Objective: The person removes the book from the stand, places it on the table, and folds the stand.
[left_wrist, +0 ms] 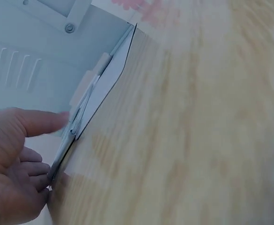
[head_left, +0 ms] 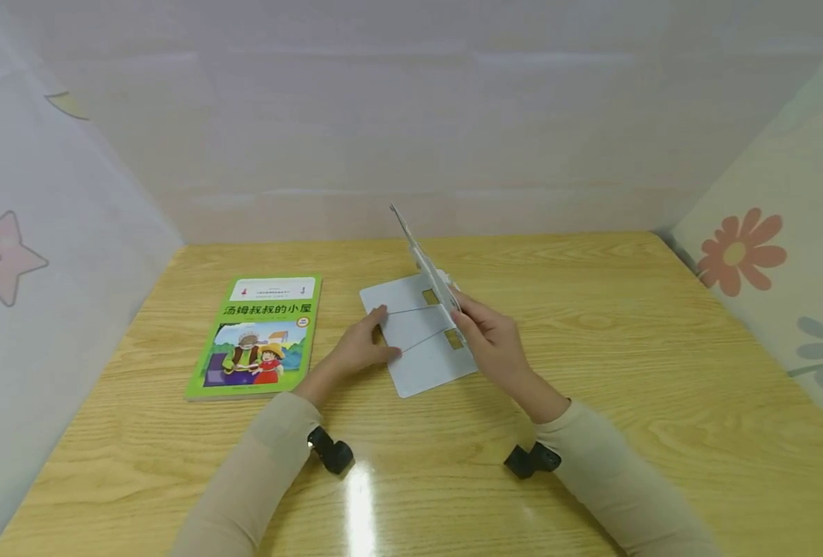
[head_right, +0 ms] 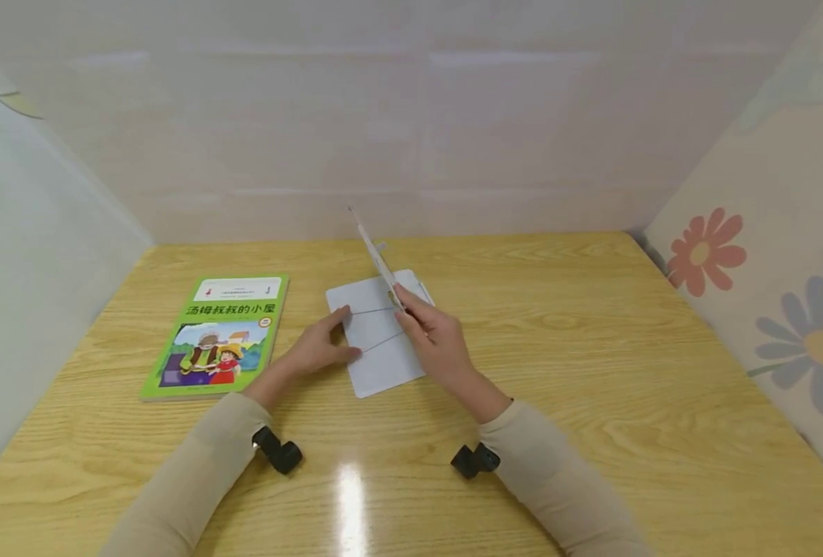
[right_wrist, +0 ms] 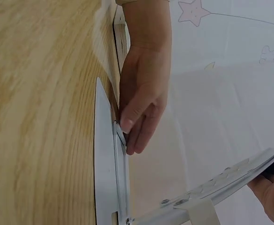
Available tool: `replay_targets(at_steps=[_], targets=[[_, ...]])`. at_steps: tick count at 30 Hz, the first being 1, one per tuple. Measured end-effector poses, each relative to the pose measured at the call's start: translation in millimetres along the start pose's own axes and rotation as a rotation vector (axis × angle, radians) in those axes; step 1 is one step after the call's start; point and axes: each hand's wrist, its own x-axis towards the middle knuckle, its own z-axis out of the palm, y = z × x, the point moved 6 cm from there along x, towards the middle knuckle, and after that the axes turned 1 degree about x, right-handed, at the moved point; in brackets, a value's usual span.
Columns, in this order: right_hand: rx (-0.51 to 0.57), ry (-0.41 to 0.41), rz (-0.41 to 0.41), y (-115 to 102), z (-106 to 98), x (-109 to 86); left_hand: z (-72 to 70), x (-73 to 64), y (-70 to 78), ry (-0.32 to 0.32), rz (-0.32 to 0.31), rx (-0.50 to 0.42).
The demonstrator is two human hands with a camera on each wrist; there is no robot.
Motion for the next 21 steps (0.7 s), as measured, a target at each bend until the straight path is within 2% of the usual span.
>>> replay_targets(at_steps=[3, 6, 9, 10, 13, 16, 21], targets=[[-0.031, -0.022, -0.042, -3.6, 6.5, -0.4, -7.9, -0.9, 2.4, 0.039, -0.029, -0.071], [-0.052, -0.051, -0.094, -8.7, 13.4, -0.4, -22.0, -3.5, 13.5, 0.112, -0.011, -0.215], [-0.074, -0.074, -0.124, -10.8, 19.4, -1.2, -39.2, -8.7, 33.3, 0.192, 0.063, -0.456], [-0.084, -0.081, -0.129, -11.0, 21.0, -1.7, -44.3, -10.9, 41.1, 0.207, 0.097, -0.543], [-0.122, -0.105, -0.135, -10.1, 25.8, -3.3, -56.6, -17.7, 62.9, 0.223, 0.186, -0.722], [-0.159, -0.134, -0.143, -11.1, 30.7, -4.4, -62.5, -23.1, 74.8, 0.215, 0.203, -0.791], [-0.217, -0.192, -0.167, -13.3, 40.1, -7.0, -65.0, -29.5, 74.1, 0.246, 0.121, -0.797]])
